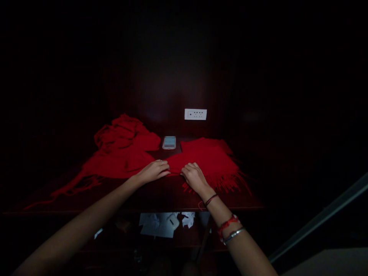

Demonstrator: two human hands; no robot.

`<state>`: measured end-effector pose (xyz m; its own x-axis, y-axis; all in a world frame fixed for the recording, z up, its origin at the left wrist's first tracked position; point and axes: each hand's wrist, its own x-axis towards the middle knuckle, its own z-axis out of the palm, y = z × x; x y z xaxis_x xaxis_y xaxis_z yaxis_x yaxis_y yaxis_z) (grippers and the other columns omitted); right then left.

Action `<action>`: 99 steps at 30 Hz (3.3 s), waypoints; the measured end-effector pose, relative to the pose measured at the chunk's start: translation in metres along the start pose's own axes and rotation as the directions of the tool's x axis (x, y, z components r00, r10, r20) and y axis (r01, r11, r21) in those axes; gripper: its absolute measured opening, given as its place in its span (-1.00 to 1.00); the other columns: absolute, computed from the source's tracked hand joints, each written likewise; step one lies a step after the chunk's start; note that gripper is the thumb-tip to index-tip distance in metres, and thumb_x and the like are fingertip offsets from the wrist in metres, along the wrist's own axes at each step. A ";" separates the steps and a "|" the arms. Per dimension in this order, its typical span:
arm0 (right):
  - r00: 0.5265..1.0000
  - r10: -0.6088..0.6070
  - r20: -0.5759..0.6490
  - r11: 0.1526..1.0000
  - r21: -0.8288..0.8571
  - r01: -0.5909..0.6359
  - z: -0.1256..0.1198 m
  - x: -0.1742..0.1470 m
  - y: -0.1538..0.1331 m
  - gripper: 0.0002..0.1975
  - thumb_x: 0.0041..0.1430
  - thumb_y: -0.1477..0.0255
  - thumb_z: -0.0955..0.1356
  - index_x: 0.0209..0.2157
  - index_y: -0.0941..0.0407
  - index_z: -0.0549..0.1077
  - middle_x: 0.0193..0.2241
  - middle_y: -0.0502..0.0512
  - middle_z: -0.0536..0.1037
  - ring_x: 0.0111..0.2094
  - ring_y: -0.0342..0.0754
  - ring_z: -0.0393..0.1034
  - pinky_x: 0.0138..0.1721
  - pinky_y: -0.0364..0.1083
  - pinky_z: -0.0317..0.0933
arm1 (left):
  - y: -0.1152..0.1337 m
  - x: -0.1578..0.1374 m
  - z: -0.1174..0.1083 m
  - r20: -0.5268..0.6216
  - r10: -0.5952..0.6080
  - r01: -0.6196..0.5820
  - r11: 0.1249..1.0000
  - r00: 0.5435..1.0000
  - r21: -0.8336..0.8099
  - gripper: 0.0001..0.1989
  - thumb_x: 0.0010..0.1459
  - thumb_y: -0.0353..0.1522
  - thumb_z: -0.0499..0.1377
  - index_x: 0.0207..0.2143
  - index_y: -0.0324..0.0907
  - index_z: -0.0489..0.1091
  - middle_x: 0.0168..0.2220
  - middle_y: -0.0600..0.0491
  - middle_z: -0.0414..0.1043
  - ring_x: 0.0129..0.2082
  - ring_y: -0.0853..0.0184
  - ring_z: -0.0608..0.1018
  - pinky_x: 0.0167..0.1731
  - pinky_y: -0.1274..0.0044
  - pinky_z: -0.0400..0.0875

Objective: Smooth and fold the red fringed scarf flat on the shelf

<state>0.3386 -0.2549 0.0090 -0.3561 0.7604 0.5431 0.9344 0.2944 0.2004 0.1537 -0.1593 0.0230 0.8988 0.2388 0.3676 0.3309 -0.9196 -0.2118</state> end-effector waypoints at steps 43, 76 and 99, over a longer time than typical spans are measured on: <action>0.999 0.041 0.032 0.983 0.177 -0.046 0.010 0.030 -0.014 -0.82 0.10 0.40 0.21 -0.41 0.15 0.40 -0.48 0.06 0.42 -0.40 -0.12 0.22 -0.31 -0.14 0.01 | -0.014 -0.003 -0.004 0.035 -0.037 0.036 0.999 0.999 0.030 -0.74 0.16 -0.29 -0.11 -0.34 -0.18 0.32 -0.38 0.05 0.31 -0.38 0.41 0.39 -0.45 0.64 0.23; 0.968 0.114 0.225 0.993 0.002 -0.118 -0.010 0.008 0.013 -0.81 0.12 0.41 0.21 -0.40 0.15 0.41 -0.42 0.10 0.47 -0.30 -0.10 0.27 -0.28 -0.13 -0.06 | -0.005 -0.003 -0.006 0.043 0.015 -0.016 0.999 0.999 0.042 -0.75 0.16 -0.30 -0.13 -0.38 -0.19 0.29 -0.39 0.07 0.29 -0.39 0.42 0.38 -0.41 0.64 0.22; 0.981 0.025 0.191 0.999 -0.037 -0.018 -0.039 -0.017 0.012 -0.73 0.10 0.31 0.21 -0.19 0.12 0.34 -0.32 0.11 0.42 -0.23 -0.06 0.19 -0.18 -0.08 -0.04 | 0.000 -0.002 -0.013 0.069 0.066 -0.064 0.997 0.995 -0.037 -0.84 0.08 -0.36 -0.04 -0.46 -0.20 0.29 -0.43 0.08 0.31 -0.42 0.42 0.37 -0.41 0.62 0.19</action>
<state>0.3559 -0.2871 0.0335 -0.3273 0.8641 0.3824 0.9405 0.2588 0.2203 0.1478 -0.1640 0.0339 0.9363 0.1985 0.2896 0.2624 -0.9437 -0.2014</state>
